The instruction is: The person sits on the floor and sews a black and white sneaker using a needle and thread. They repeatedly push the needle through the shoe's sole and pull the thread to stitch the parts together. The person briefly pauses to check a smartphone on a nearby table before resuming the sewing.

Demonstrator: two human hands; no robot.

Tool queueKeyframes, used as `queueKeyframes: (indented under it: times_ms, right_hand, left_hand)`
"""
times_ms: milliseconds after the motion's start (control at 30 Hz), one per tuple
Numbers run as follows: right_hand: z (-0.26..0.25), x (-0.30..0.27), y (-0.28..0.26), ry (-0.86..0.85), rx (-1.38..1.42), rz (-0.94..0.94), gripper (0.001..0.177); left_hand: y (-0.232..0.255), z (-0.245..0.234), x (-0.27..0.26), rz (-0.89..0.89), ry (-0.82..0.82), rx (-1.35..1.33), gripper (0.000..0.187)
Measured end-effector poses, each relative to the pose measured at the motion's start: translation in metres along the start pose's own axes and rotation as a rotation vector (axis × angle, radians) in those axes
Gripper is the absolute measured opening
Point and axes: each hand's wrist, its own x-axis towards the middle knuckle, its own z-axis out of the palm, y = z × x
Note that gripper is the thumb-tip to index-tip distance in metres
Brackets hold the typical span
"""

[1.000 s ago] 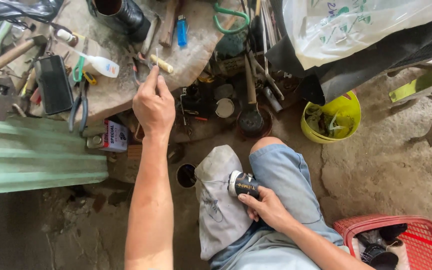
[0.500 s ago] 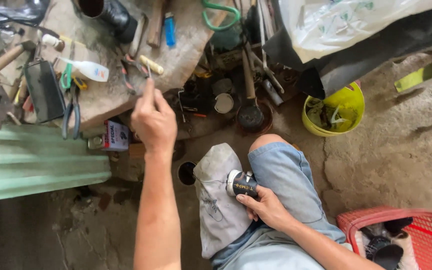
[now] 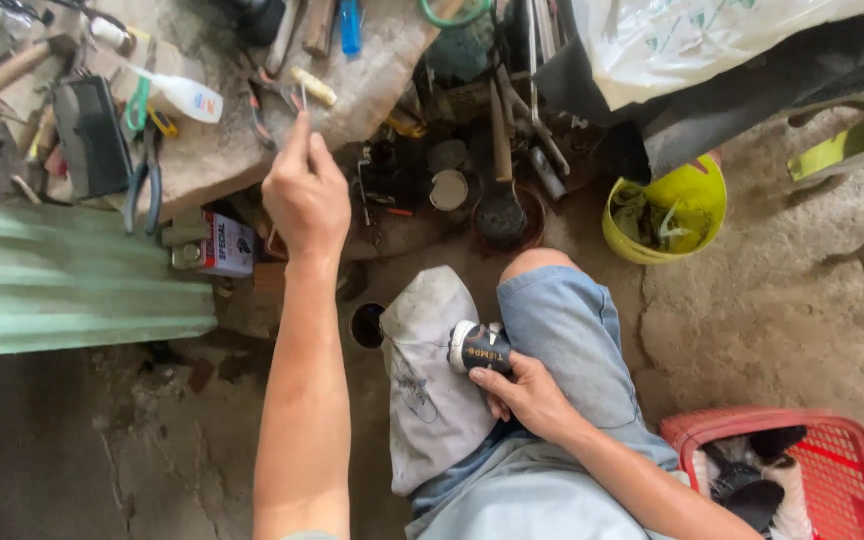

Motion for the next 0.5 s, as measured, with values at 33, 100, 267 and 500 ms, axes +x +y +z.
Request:
queueKeyframes:
  times_ms: [33, 100, 267, 500]
  right_hand:
    - [-0.001, -0.002, 0.012, 0.018, 0.008, -0.075, 0.021]
    - [0.001, -0.007, 0.007, 0.022, -0.002, -0.104, 0.021]
    - [0.009, -0.022, 0.004, 0.065, -0.023, -0.154, 0.019]
    - [0.009, -0.024, -0.005, 0.099, -0.133, -0.237, 0.013]
  left_hand:
    - [0.0, -0.006, -0.014, -0.03, 0.021, -0.002, 0.027]
    - [0.012, -0.04, -0.035, -0.067, 0.013, -0.027, 0.027]
    - [0.054, -0.125, -0.126, -0.202, -0.211, -0.205, 0.027]
    - [0.077, -0.16, -0.232, -0.435, -0.631, -0.31, 0.029]
